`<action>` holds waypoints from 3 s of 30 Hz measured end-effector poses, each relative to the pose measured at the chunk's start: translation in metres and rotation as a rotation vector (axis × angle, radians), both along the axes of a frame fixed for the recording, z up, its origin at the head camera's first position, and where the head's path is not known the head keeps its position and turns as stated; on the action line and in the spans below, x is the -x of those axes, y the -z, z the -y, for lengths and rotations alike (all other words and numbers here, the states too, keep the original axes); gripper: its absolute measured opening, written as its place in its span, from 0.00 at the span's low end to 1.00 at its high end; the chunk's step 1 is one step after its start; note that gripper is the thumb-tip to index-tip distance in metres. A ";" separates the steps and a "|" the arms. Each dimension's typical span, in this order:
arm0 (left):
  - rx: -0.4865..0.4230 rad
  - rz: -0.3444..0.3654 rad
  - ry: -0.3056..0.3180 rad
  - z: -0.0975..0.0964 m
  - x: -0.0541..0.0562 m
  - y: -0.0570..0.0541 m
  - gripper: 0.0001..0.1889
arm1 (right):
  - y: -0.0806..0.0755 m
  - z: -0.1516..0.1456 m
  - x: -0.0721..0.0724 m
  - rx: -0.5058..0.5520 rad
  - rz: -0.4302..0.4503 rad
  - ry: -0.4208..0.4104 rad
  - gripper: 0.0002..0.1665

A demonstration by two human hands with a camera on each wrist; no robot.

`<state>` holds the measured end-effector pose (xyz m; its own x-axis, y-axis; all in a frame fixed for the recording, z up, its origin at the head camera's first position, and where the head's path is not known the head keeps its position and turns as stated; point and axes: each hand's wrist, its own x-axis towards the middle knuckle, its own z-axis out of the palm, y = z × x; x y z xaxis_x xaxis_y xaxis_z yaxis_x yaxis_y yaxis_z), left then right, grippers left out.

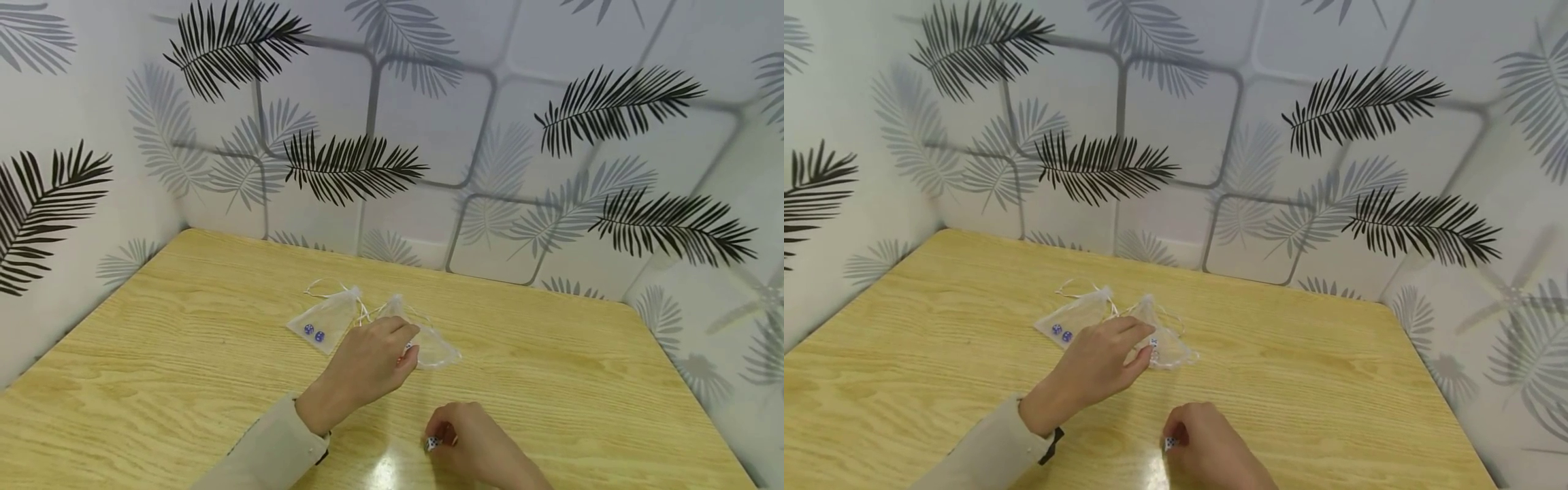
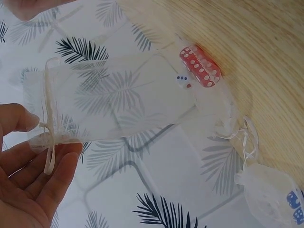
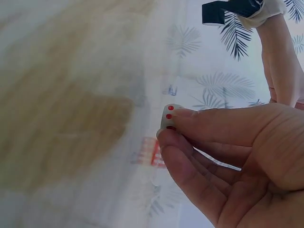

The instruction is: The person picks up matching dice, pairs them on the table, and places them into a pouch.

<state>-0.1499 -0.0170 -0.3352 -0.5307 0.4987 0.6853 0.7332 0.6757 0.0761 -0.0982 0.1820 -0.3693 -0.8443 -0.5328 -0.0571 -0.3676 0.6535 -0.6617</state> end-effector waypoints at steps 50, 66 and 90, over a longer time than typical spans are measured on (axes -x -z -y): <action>0.001 0.004 -0.010 0.001 0.000 -0.001 0.08 | -0.071 0.017 0.028 0.055 -0.588 0.223 0.11; 0.013 0.035 0.008 0.002 -0.001 -0.003 0.10 | -0.063 0.024 0.026 0.070 -0.542 0.247 0.11; -0.018 0.216 0.134 0.012 0.003 -0.011 0.18 | -0.054 0.022 0.032 0.065 -0.652 0.231 0.33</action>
<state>-0.1534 -0.0294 -0.3244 -0.5957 0.5634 0.5725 0.7816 0.5710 0.2514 -0.1302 0.1599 -0.3154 -0.7873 -0.3206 0.5266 -0.5601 0.7290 -0.3936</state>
